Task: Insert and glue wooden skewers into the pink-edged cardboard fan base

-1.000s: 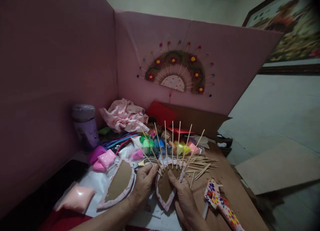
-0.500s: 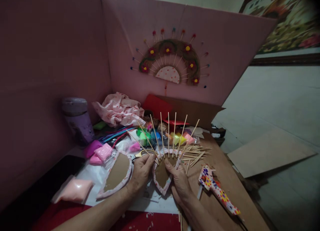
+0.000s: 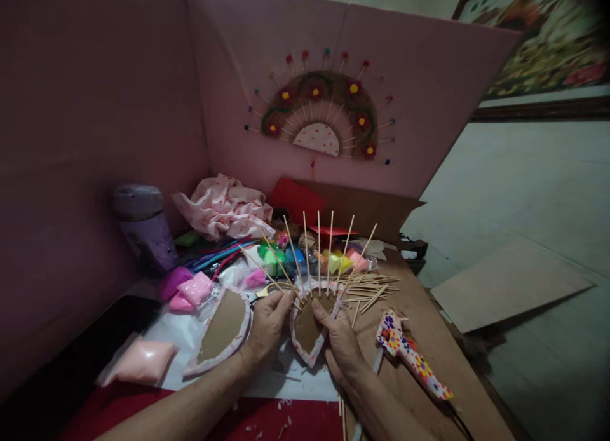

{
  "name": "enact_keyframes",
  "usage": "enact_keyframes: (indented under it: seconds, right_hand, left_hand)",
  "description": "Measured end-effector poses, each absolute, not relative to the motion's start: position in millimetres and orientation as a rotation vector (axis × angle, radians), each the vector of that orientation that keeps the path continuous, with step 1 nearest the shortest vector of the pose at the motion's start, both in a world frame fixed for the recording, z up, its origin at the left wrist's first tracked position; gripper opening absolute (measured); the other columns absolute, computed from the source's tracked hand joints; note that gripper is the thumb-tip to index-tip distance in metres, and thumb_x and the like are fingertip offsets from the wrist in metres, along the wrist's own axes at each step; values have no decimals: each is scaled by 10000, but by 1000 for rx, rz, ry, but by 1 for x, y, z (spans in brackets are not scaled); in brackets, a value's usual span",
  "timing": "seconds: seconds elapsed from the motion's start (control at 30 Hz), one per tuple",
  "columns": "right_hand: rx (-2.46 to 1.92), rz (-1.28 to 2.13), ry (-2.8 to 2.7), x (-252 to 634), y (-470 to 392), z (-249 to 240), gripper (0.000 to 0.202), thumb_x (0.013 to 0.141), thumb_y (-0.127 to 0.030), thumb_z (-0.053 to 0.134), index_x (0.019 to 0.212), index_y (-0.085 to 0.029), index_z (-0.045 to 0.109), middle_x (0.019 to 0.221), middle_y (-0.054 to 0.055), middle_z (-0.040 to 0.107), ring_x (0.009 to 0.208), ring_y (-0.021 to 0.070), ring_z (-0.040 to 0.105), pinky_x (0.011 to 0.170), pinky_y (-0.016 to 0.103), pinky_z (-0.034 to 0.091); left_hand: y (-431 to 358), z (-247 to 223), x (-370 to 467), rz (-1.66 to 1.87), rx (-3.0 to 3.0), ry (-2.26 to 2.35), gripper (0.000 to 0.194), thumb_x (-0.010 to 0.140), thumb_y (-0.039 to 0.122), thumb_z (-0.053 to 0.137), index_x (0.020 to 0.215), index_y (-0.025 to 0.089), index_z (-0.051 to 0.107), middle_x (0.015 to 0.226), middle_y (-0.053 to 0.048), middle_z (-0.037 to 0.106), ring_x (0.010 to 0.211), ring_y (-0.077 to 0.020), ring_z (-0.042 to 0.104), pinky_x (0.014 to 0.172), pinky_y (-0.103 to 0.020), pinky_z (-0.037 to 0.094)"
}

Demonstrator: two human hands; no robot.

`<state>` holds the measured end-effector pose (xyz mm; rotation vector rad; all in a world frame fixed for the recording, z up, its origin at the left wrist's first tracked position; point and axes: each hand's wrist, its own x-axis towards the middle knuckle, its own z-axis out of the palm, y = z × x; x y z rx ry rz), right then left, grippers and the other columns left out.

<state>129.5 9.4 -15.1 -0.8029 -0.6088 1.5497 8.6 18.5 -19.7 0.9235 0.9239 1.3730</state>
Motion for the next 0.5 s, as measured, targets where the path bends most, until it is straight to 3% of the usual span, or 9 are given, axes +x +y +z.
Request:
enact_keyframes:
  seconds: [0.23,0.5]
  right_hand:
    - [-800,1542,-607,129,10,-17,388,622,-280,823,931,-165,619,876,49,742,766,216,704,745,360,565]
    - [-812,1523,-603,130,10,-16,413,598,-286,835,933,-159,630,910,64,741,821,237,704,729,359,572]
  left_hand:
    - [18,-18,9,1357,940,931,409,727,503,659,600,129,551,529,40,458,475,-64,370,458,-190,307]
    - [19,-24,8,1358,916,894,377,731,484,662,634,131,571,565,24,504,500,-74,409,487,-198,344]
